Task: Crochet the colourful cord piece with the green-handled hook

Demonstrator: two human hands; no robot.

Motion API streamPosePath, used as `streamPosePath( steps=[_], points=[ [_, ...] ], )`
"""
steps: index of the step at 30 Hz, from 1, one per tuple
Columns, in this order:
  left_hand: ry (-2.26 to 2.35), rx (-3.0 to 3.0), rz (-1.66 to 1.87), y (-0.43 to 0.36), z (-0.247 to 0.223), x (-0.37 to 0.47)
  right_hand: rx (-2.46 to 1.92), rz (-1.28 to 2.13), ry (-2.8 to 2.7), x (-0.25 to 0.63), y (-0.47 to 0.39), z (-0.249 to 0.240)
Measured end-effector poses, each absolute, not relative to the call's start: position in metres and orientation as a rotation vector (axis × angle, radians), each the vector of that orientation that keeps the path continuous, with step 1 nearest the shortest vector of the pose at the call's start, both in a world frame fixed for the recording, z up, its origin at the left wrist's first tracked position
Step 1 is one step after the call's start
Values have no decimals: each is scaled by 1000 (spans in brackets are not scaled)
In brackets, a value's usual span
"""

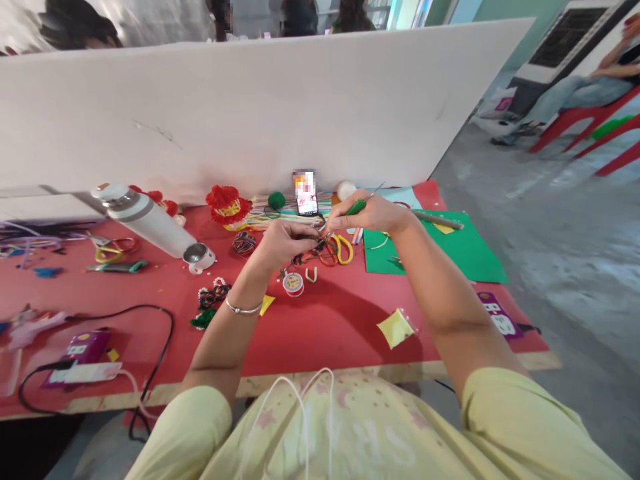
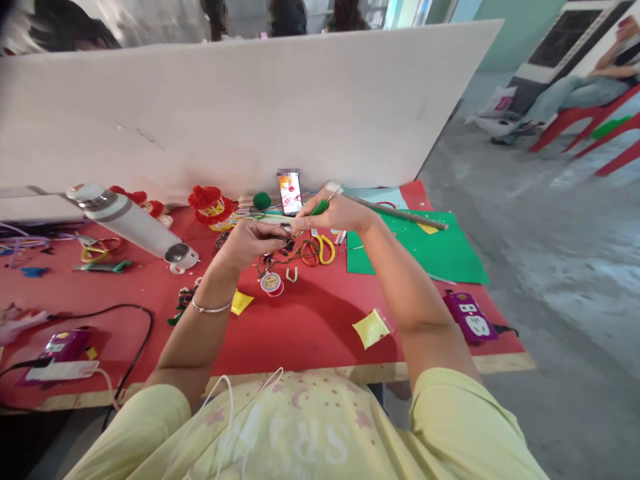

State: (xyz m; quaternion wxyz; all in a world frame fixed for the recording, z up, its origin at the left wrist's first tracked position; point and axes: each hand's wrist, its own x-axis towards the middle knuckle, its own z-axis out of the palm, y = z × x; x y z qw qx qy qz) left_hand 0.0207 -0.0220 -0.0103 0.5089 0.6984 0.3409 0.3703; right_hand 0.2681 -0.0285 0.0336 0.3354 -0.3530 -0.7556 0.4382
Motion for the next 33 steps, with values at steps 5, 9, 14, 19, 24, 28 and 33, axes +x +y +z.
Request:
streamPosePath(
  steps=[5,9,14,19,24,28,33],
  points=[
    [845,1585,925,-22,-8,24,-901,1107,-1933,267,-31,31],
    [727,1449,894,-24,-7,27,-782,1154,-1791,264,-31,13],
    [719,1470,894,-26,-8,24,-799,1197,-1681,255,-30,3],
    [743,1582,783,-21,-4,18,-907,1258,-1719,253,-17,19],
    [883,1435,1136,-16,-4,29,-901,1267,-1500,241,-13,21],
    [893,1281,1488,-17,-3,45,-926,1150,-1332,224,-28,10],
    [798,1163,1519,-24,0,63,-919,1029,-1293,215,-48,3]
  ],
)
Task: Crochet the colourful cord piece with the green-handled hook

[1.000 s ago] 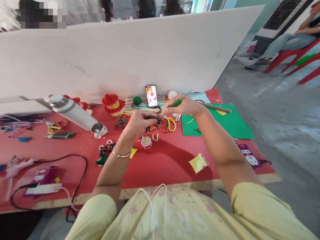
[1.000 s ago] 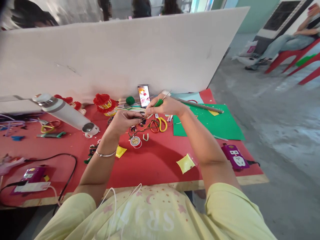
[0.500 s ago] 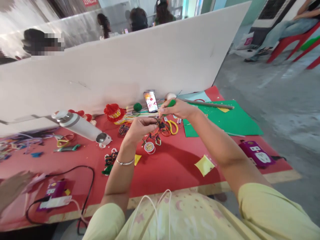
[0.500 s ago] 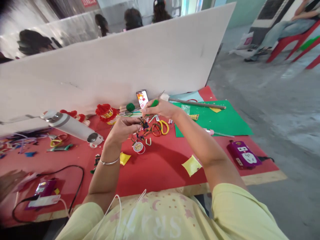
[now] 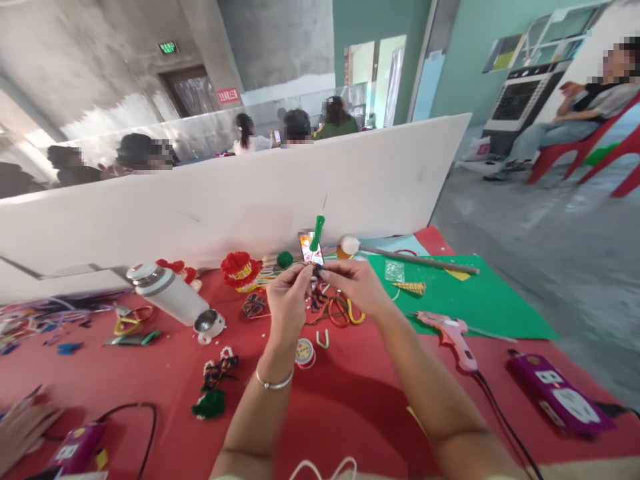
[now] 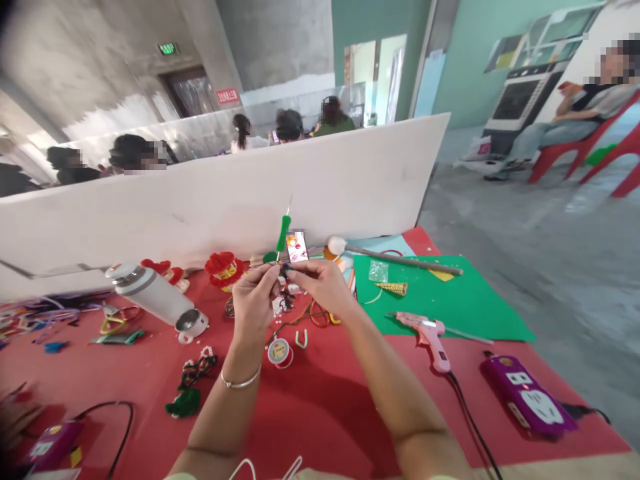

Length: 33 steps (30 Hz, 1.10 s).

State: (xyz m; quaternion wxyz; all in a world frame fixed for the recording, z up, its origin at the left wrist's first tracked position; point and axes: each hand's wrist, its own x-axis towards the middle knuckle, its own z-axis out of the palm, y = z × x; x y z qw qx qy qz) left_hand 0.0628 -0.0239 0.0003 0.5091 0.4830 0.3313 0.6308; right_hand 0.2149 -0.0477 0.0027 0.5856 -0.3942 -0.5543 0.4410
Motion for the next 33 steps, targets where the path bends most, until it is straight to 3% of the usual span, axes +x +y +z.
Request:
streamPosePath(
  steps=[11,33],
  points=[
    [818,933,1410,-26,1,75,-766,1337,-995,215,-49,-12],
    [724,1003,1518,-31,-3,79,-787,1202,-1001,210,-47,-17]
  ],
)
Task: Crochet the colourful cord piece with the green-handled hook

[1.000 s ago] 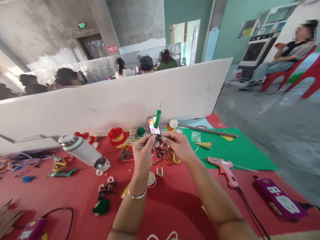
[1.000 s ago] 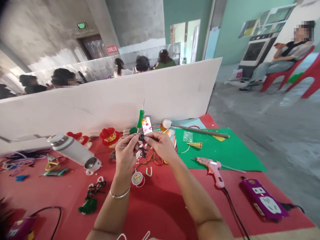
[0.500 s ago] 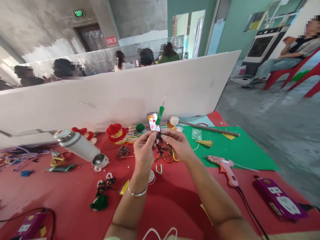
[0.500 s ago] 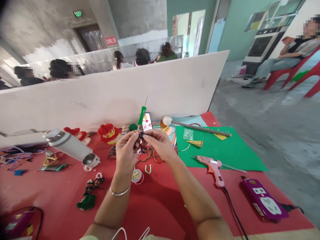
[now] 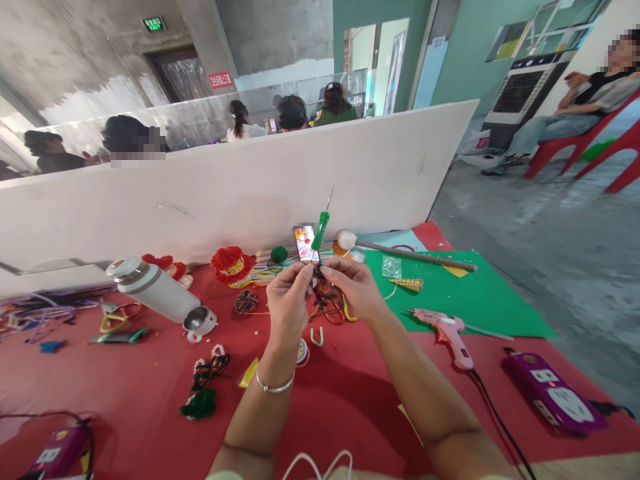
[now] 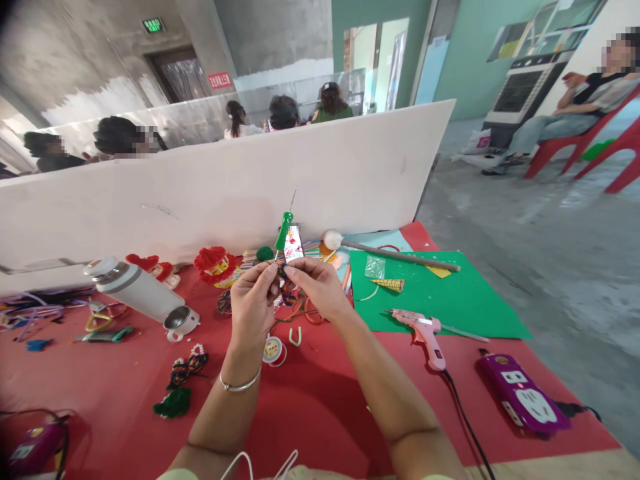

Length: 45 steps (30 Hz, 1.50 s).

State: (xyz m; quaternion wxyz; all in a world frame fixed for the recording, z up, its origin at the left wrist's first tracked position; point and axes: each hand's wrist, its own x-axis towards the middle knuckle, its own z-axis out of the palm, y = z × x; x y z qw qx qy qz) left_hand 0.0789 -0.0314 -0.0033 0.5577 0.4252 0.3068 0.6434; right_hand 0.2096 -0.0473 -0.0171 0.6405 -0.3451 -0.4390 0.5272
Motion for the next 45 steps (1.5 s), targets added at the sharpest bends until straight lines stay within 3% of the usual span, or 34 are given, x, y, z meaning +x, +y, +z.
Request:
streamPosePath(
  steps=[31,36,45],
  points=[
    [751,1263,1485,-30,-11,77,-905,903,-1090,214,-48,-9],
    [760,1626,1294,-31,-1,61,-891,1066,-1033,228,-45,-4],
    [750,1496,1239,-29,-2,39,-956,1144,-1200,233,-48,12]
  ],
)
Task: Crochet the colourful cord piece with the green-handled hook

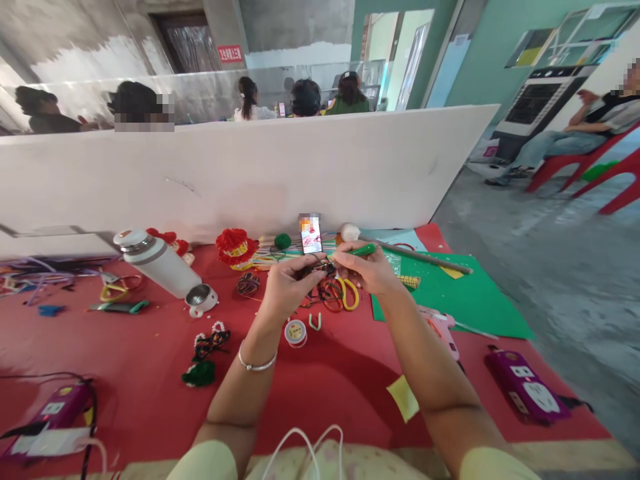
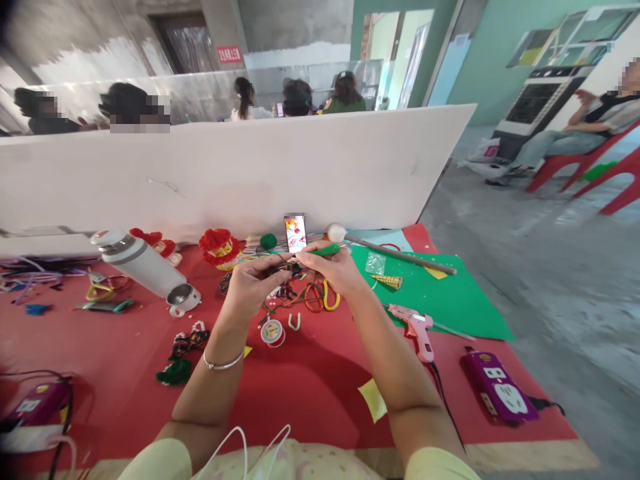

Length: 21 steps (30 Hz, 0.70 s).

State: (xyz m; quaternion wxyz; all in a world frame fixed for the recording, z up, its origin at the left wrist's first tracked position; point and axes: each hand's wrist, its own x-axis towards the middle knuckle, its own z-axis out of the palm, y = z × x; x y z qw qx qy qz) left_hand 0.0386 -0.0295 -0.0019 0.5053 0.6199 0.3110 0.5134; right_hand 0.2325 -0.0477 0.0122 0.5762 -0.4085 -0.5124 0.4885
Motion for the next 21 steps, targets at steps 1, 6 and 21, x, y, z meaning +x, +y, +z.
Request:
streamPosePath(
  steps=[1,6,21],
  points=[
    [743,1503,1240,-30,-2,37,-951,1114,-1219,232,-50,12],
    [641,1478,1209,-36,7,34,-901,934,-1271,227,-62,0],
    [653,1563,1252,-51,8,43,-918,697,-1252,217,-86,-2]
  ],
)
